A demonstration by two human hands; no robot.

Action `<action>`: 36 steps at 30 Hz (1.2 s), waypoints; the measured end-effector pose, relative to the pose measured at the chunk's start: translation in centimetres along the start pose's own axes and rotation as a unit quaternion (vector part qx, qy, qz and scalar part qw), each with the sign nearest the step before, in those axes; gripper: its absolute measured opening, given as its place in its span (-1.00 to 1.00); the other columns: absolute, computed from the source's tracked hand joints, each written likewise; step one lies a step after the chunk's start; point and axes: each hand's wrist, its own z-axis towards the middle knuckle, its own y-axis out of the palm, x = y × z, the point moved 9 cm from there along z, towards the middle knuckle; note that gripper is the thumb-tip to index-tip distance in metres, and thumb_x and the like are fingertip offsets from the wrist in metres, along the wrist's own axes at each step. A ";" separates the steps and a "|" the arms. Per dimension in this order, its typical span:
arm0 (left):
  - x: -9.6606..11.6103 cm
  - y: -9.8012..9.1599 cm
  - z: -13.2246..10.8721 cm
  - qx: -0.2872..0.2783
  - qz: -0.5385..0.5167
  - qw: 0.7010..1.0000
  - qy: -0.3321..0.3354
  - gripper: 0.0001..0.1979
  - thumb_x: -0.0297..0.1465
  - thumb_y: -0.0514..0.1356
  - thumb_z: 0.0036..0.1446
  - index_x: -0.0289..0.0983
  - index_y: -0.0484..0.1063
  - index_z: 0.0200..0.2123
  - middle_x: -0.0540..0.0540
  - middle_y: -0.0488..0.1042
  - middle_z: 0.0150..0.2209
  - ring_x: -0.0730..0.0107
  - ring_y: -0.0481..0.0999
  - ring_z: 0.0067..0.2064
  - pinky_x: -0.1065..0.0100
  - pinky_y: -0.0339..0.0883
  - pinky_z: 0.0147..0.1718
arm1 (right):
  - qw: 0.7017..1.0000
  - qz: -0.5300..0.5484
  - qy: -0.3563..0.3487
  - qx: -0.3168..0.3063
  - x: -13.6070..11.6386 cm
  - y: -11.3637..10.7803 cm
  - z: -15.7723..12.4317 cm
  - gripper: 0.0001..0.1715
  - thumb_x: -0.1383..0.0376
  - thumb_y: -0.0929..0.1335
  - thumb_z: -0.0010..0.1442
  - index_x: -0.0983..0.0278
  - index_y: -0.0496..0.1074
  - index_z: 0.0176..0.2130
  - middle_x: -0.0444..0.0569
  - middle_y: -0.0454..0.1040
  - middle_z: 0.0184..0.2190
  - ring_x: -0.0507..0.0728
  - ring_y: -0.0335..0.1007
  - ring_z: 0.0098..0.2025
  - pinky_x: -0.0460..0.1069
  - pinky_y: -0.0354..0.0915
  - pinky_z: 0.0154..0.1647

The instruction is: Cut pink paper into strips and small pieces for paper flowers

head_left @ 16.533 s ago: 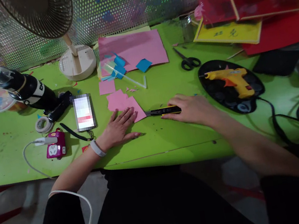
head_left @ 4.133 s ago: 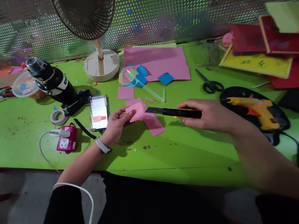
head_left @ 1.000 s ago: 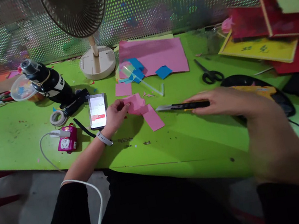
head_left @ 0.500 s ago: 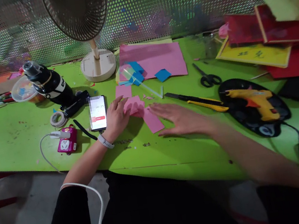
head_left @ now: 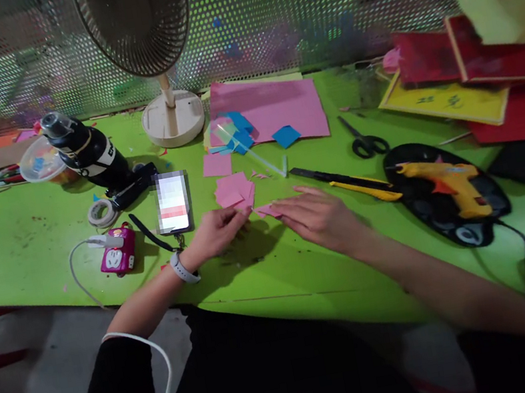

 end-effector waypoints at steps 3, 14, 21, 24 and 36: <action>-1.2 3.3 -0.8 -0.088 -0.221 0.966 -0.100 -0.43 0.13 0.23 0.22 -0.33 0.57 -0.25 -0.17 0.61 -0.33 0.33 0.62 -0.32 0.29 0.52 -0.24 | 0.999 0.018 -0.039 0.021 -2.7 -0.7 0.0 -0.68 0.32 0.31 0.41 0.13 0.59 0.06 0.00 0.64 0.02 0.21 0.63 0.00 0.36 0.39 0.25; -2.7 3.3 -0.6 -0.071 -0.377 0.909 -0.160 -0.64 -0.18 0.53 -0.01 -0.30 0.57 -0.30 -0.06 0.59 -0.35 0.50 0.57 -0.38 0.43 0.50 -0.31 | 0.992 0.055 -0.107 0.022 -1.8 -1.1 -0.6 -0.44 0.32 0.33 0.30 0.05 0.47 0.24 -0.01 0.30 0.39 0.31 0.20 0.42 0.40 0.18 0.39; -2.1 2.8 -0.3 -0.041 -0.334 0.937 -0.098 -0.62 -0.11 0.47 0.07 -0.30 0.52 -0.34 -0.02 0.54 -0.40 0.53 0.53 -0.41 0.42 0.48 -0.31 | 0.985 0.156 0.004 0.078 -1.2 -0.6 -0.2 -0.73 0.19 0.33 0.41 0.06 0.64 -0.06 -0.02 0.38 0.33 0.30 0.20 0.40 0.37 0.27 0.34; -2.3 2.7 -0.3 -0.026 -0.321 0.943 -0.087 -0.57 -0.05 0.47 0.04 -0.29 0.55 -0.27 -0.06 0.59 -0.30 0.47 0.58 -0.32 0.34 0.52 -0.18 | 0.959 0.217 0.155 0.090 1.1 0.5 -0.4 -0.67 0.02 0.33 0.40 0.09 0.64 -0.14 0.01 0.44 0.27 0.30 0.29 0.34 0.37 0.35 0.27; -0.9 3.7 -0.3 -0.076 -0.246 0.966 -0.004 -0.62 -0.09 0.42 0.12 -0.30 0.60 -0.20 -0.14 0.62 -0.21 0.38 0.60 -0.17 0.28 0.44 -0.07 | 0.892 0.366 0.263 0.035 2.2 3.4 -0.6 -0.48 -0.19 0.37 0.27 0.18 0.52 -0.35 -0.08 0.56 -0.43 0.12 0.45 -0.40 0.02 0.40 -0.42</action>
